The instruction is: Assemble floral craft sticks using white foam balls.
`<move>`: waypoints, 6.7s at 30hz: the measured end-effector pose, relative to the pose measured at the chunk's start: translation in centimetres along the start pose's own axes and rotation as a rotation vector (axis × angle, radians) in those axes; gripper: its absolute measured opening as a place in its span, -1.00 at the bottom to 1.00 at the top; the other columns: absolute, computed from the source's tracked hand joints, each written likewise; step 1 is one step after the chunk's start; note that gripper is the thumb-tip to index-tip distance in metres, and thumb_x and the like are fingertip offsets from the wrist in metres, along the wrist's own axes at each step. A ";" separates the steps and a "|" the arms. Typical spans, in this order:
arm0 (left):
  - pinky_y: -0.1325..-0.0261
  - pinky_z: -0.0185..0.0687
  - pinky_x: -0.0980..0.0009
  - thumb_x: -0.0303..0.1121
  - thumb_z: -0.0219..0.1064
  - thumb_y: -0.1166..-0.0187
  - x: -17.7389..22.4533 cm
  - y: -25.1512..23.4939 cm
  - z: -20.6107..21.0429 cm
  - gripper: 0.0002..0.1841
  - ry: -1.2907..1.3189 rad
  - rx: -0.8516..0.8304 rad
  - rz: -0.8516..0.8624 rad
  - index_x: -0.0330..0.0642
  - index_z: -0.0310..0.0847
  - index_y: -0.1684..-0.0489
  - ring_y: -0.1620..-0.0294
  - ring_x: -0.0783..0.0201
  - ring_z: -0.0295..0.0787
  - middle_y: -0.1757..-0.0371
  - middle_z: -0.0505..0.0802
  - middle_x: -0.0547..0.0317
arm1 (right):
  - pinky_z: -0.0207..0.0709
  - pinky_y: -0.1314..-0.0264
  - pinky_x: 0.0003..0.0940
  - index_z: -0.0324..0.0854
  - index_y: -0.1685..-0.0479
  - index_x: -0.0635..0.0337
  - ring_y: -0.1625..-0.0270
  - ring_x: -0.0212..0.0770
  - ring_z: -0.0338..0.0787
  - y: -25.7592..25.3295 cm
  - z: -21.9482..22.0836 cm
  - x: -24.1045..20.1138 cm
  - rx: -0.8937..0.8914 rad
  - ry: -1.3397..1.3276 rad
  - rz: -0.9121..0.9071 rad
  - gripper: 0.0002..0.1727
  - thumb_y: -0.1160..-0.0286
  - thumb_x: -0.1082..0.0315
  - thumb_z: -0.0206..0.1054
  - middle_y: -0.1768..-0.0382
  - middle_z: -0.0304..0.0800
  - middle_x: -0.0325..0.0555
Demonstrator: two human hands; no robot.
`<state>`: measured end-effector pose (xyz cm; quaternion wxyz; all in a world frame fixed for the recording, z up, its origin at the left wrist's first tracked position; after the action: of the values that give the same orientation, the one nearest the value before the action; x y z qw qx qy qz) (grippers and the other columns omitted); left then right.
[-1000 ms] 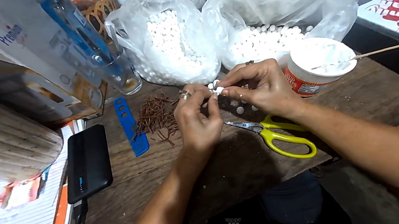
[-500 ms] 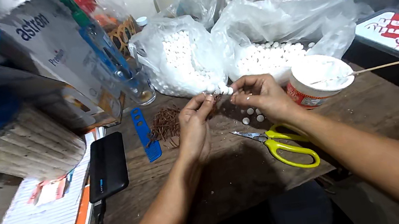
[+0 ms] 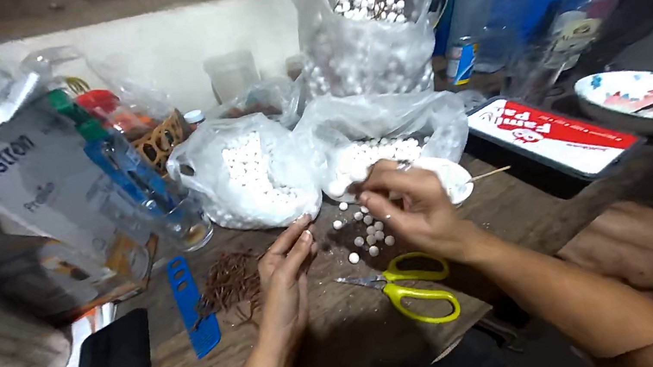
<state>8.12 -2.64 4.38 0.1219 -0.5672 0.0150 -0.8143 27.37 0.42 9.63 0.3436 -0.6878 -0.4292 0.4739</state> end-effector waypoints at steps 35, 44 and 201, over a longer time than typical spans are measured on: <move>-0.04 0.74 0.49 -0.35 0.02 -0.82 0.9 -2.1 -3.0 -0.70 -0.185 0.114 0.158 -0.24 0.72 0.05 0.07 0.45 0.83 0.09 0.88 0.27 | 0.71 0.14 -0.26 0.77 -0.12 0.34 0.34 -0.22 0.81 -0.5 1.4 3.2 -0.592 0.259 0.311 -0.74 -0.54 0.45 0.36 0.30 0.85 -0.01; 0.10 0.76 0.46 -0.17 -0.17 -0.93 3.5 -3.2 -4.6 -0.49 -0.023 0.342 0.216 -0.24 0.72 0.14 0.26 0.39 0.85 0.31 0.88 0.26 | 0.65 -0.10 -0.12 0.82 0.01 0.38 0.12 -0.07 0.85 -5.7 8.1 4.9 -0.447 0.207 0.331 -0.77 -0.60 0.48 0.26 0.15 0.88 0.15; 0.15 0.69 0.39 -0.49 0.22 -0.53 4.1 -4.4 -7.2 -0.82 -0.922 0.285 0.420 -0.46 0.65 0.11 0.34 0.39 0.73 0.25 0.78 0.02 | 0.58 -0.02 0.24 0.79 0.30 0.41 -0.03 0.35 0.78 0.1 10.1 3.8 -0.809 0.360 0.058 -0.79 -0.57 0.43 0.32 0.23 0.79 0.29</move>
<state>-0.73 -0.10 6.29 0.3524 -0.8293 -0.0378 -0.4320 18.56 4.53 5.00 0.1025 -0.8504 -0.4938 0.1499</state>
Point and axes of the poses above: each hand's wrist, its own y-axis away from the middle knuckle, its own z-axis out of the palm, x = y × z, the point moved 1 cm from there along -y, towards the middle knuckle
